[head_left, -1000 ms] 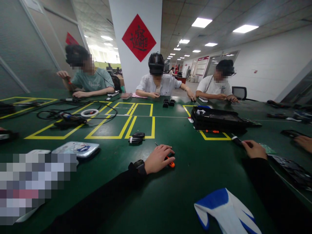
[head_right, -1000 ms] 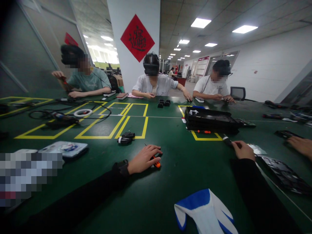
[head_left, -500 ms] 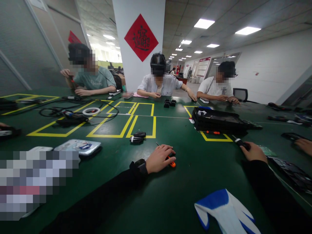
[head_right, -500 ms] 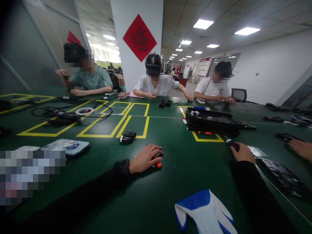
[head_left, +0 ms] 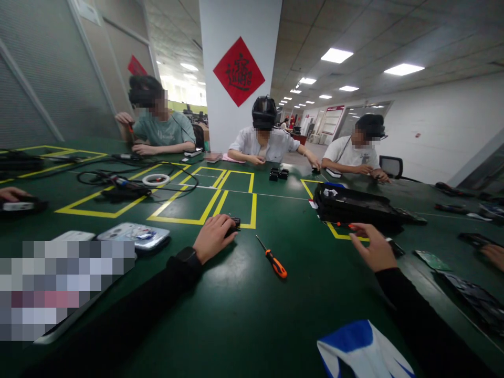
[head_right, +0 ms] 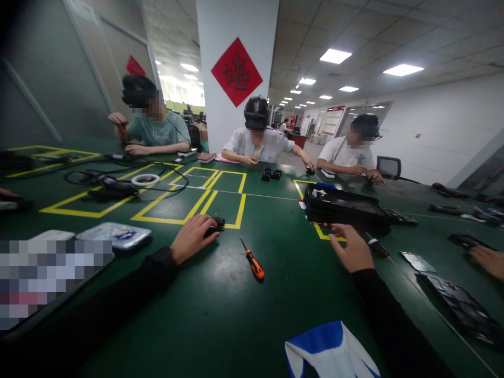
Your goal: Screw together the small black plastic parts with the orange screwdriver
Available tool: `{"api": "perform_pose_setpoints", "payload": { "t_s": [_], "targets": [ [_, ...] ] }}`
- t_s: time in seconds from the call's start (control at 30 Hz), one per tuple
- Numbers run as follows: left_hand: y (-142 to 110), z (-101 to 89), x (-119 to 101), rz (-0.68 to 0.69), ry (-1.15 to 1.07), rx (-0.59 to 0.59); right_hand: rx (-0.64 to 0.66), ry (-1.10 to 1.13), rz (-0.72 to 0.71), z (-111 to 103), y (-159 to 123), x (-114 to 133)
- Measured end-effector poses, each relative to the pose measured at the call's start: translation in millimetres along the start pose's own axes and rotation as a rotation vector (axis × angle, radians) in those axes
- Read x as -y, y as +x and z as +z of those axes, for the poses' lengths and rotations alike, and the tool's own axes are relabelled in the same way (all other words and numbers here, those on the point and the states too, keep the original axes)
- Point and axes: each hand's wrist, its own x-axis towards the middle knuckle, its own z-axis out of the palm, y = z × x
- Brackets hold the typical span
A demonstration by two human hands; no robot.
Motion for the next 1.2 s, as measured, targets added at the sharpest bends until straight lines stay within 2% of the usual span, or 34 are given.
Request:
{"api": "perform_pose_setpoints", "payload": {
  "t_s": [0.07,0.13,0.2,0.3,0.43,0.53,0.67,0.83,0.97,1.07,1.2],
  "targets": [
    [0.0,0.5,6.6,-0.037,0.022,0.001,0.268,0.117,-0.178,-0.8,13.1,66.6],
    [0.2,1.4,8.8,-0.071,0.03,0.003,0.443,0.183,-0.316,1.5,17.7,126.8],
    [-0.6,2.0,10.0,-0.094,0.017,0.007,0.513,0.173,-0.359,10.7,12.4,172.0],
    [-3.5,1.9,12.7,-0.111,-0.03,0.012,0.47,0.046,-0.297,36.8,-7.6,204.8],
    [-6.1,0.0,13.7,-0.098,-0.134,0.049,0.464,-0.049,-0.182,70.2,-27.7,198.7],
    [-5.8,-0.8,9.2,-0.071,-0.211,0.094,0.454,0.0,-0.13,80.7,-28.7,182.0],
    [-6.2,0.3,-3.5,-0.072,-0.325,0.158,0.411,0.202,-0.074,82.7,-24.8,169.7],
    [-7.2,2.4,-20.8,-0.11,-0.433,0.218,0.379,0.457,-0.078,81.0,-23.3,169.3],
    [-1.9,6.4,-29.2,-0.178,-0.502,0.135,0.382,0.565,-0.051,79.4,-21.7,167.4],
    [3.4,10.9,-34.2,-0.166,-0.55,0.065,0.394,0.614,-0.052,79.7,-20.5,165.1],
    [8.2,15.3,-40.7,-0.142,-0.602,0.076,0.415,0.608,-0.043,80.7,-20.4,164.1]
  ]
}}
